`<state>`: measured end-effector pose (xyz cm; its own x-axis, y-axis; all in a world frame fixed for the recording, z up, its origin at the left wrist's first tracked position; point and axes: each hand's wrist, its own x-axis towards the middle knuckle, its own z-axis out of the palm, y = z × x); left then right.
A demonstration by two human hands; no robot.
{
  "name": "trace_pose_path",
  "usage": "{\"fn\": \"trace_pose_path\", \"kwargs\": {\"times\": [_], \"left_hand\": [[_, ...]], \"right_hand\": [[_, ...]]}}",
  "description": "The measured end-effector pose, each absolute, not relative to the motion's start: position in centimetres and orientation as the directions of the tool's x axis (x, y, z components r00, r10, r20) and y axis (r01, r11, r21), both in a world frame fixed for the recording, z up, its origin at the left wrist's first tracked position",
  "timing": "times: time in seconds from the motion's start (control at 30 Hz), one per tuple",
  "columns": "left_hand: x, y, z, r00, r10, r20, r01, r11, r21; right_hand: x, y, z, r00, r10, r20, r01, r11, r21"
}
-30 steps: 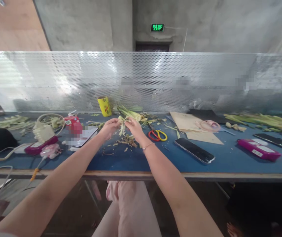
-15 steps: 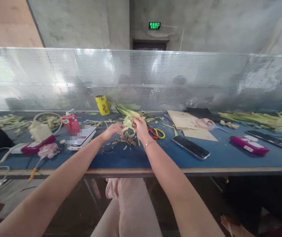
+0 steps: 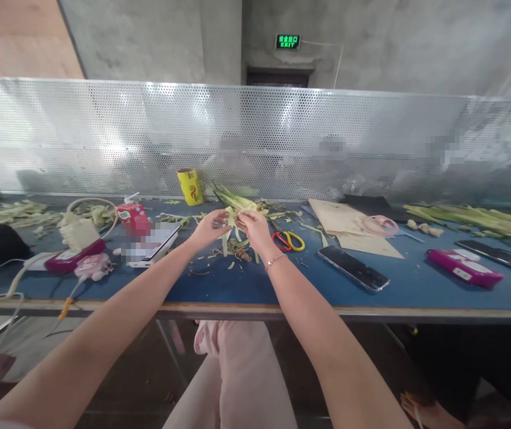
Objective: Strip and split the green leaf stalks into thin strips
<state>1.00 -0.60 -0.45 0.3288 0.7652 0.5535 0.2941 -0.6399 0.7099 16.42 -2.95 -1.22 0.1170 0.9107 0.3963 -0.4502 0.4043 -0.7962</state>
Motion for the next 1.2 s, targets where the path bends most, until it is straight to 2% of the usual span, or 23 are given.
{"fn": "trace_pose_path", "kwargs": {"times": [0.13,0.3,0.43,0.57,0.8,1.07,1.2], "left_hand": [[1.0,-0.3,-0.5,0.289,0.776,0.56,0.268,-0.628,0.731],[1.0,0.7,-0.8,0.282,0.798,0.532,0.147,-0.584,0.798],[0.9,2.0,-1.2,0.295,0.798,0.525,0.037,-0.558,0.829],[0.7,2.4,-1.3,0.282,0.788,0.548,0.01,-0.573,0.819],[1.0,0.4,-0.8,0.347,0.809,0.475,0.052,-0.522,0.851],[1.0,-1.3,0.3,0.338,0.825,0.453,0.08,-0.504,0.86],[0.9,-1.7,0.7,0.319,0.852,0.414,0.1,-0.465,0.879]], "right_hand": [[16.3,-2.9,-1.3,0.069,0.919,0.388,-0.434,0.378,-0.818],[16.6,-2.4,-1.8,0.012,0.922,0.388,-0.362,0.365,-0.857],[16.8,-1.8,-2.2,0.012,0.917,0.399,-0.179,0.394,-0.901],[16.8,-1.7,-2.2,-0.008,0.912,0.41,-0.012,0.41,-0.912],[16.7,-2.3,-1.9,-0.003,0.883,0.47,0.156,0.465,-0.872],[16.8,-2.1,-2.1,-0.055,0.818,0.573,0.314,0.559,-0.767],[16.7,-2.6,-2.0,-0.091,0.821,0.563,0.398,0.549,-0.735]]}}
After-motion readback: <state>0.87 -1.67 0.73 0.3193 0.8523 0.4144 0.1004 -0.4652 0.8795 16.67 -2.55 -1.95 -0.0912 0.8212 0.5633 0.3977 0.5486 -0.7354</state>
